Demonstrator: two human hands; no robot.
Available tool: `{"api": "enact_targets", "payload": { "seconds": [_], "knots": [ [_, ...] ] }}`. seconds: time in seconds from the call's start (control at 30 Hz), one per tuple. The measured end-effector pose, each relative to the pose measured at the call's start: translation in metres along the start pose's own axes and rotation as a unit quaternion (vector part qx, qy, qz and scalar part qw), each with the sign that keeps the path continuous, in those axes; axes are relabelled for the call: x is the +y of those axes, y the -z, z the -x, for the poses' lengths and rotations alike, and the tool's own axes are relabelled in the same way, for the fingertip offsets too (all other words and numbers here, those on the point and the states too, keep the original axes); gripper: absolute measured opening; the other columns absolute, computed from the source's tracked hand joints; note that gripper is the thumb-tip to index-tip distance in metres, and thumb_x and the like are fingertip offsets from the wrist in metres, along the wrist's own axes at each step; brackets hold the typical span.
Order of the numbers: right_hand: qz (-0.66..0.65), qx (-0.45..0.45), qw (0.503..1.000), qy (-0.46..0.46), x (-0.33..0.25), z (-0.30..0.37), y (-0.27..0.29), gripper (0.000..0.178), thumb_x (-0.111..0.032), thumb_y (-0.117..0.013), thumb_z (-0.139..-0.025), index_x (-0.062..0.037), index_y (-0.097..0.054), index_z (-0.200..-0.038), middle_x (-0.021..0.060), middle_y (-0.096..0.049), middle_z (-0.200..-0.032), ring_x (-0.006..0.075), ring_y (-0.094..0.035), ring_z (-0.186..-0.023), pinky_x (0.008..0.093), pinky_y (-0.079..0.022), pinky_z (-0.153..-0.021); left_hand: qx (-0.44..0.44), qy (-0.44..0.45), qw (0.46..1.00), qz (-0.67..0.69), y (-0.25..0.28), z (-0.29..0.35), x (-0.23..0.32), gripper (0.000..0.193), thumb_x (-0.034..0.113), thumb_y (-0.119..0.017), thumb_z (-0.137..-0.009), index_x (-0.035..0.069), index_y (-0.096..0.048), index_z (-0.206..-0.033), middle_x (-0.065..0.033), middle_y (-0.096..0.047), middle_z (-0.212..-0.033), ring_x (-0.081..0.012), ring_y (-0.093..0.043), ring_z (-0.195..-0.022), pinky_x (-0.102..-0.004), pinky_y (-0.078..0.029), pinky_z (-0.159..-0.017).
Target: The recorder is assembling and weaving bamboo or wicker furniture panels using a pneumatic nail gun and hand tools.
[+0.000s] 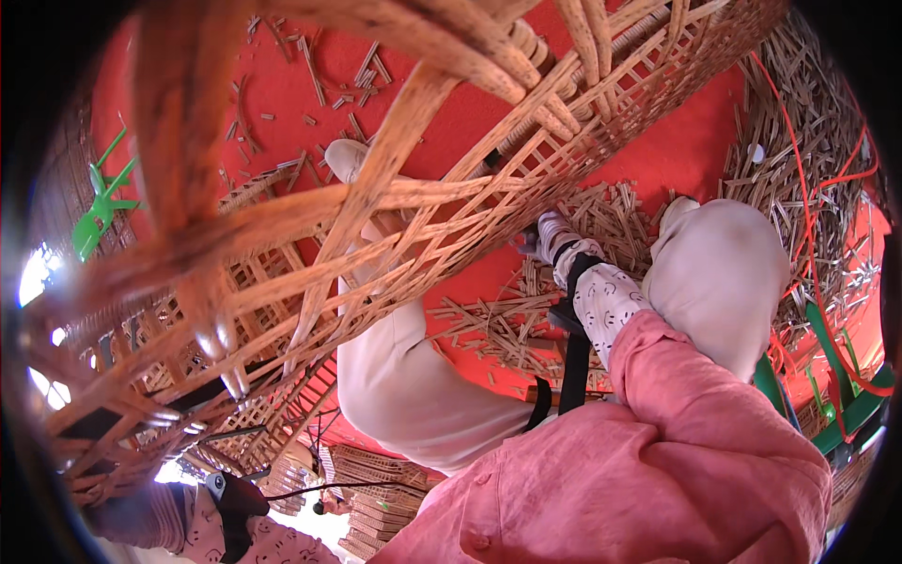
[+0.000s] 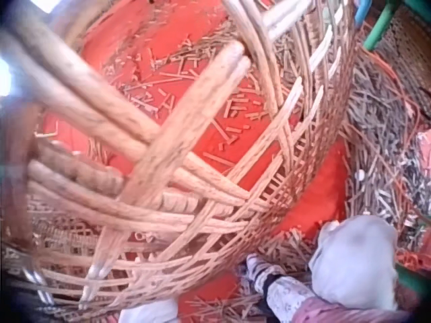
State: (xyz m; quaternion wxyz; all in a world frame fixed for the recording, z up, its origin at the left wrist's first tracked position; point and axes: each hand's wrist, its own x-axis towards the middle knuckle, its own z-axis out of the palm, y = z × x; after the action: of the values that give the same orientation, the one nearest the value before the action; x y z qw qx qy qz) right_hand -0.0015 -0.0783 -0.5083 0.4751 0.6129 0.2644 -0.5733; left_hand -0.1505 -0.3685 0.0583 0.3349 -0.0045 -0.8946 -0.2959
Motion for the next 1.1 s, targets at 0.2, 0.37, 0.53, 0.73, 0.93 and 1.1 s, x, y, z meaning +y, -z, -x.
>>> {"api": "enact_targets", "payload": {
  "seconds": [0.2,0.37,0.53,0.73,0.93,1.1],
  "knots": [
    [0.13,0.008,0.991,-0.033,-0.001,0.043,0.001,0.033,-0.04,-0.047,-0.092,-0.0082,-0.056,-0.089,0.0062,-0.056,-0.065,0.0211,-0.053,-0.051,0.0438,-0.053,-0.051,-0.011,-0.002,0.998,-0.065,0.001,0.011,0.008,0.011,0.012,-0.06,-0.086,0.005,-0.062,-0.094,-0.0036,-0.058,-0.072,-0.0158,-0.055,-0.063,-0.0306,-0.046,-0.058],
    [0.278,-0.304,0.911,-0.036,-0.006,0.182,-0.031,0.058,-0.055,-0.046,-0.09,-0.0008,-0.053,-0.109,0.0133,-0.063,-0.09,0.0226,-0.061,-0.06,0.0402,-0.054,-0.053,-0.011,0.013,0.997,-0.08,-0.009,0.03,0.033,0.014,0.014,-0.06,-0.086,0.003,-0.062,-0.095,-0.0025,-0.056,-0.071,-0.0134,-0.053,-0.065,-0.0291,-0.045,-0.059],
    [0.328,-0.706,0.627,0.042,0.018,0.363,-0.027,0.088,-0.074,-0.037,-0.083,0.0012,-0.041,-0.128,0.0135,-0.06,-0.102,0.0191,-0.061,-0.064,0.029,-0.053,-0.054,-0.02,0.052,0.996,-0.075,-0.019,0.06,0.064,0.017,0.015,-0.06,-0.086,0.001,-0.063,-0.095,-0.0014,-0.054,-0.07,-0.0109,-0.052,-0.066,-0.0276,-0.044,-0.06],
    [0.459,-0.698,0.512,0.202,0.071,0.482,-0.019,0.068,-0.066,-0.039,-0.087,-0.0031,-0.045,-0.112,0.0088,-0.055,-0.088,0.0164,-0.055,-0.057,0.0281,-0.047,-0.049,-0.135,-0.03,0.979,-0.148,-0.001,0.086,0.105,0.034,0.022,-0.078,-0.073,-0.003,-0.062,-0.091,-0.0119,-0.062,-0.103,-0.0221,-0.058,-0.09,-0.0327,-0.045,-0.08],
    [0.511,-0.464,0.379,0.616,0.095,0.524,0.003,0.051,-0.058,-0.042,-0.091,-0.0074,-0.048,-0.096,0.0041,-0.051,-0.073,0.0136,-0.049,-0.05,0.0271,-0.042,-0.044,-0.071,-0.213,0.955,-0.195,0.004,0.128,0.14,0.041,0.034,-0.084,-0.06,0.005,-0.063,-0.08,-0.0089,-0.061,-0.074,-0.0308,-0.06,-0.081,-0.0435,-0.045,-0.087],
    [0.399,-0.291,0.468,0.733,0.084,0.558,0.019,0.042,-0.051,-0.044,-0.094,-0.011,-0.051,-0.083,0.0001,-0.047,-0.06,0.0113,-0.044,-0.045,0.0263,-0.038,-0.04,-0.077,-0.209,0.954,-0.201,0.021,0.17,0.166,0.041,0.038,-0.084,-0.058,0.009,-0.063,-0.077,-0.0061,-0.059,-0.066,-0.0283,-0.06,-0.069,-0.0428,-0.047,-0.086]
  ]
}}
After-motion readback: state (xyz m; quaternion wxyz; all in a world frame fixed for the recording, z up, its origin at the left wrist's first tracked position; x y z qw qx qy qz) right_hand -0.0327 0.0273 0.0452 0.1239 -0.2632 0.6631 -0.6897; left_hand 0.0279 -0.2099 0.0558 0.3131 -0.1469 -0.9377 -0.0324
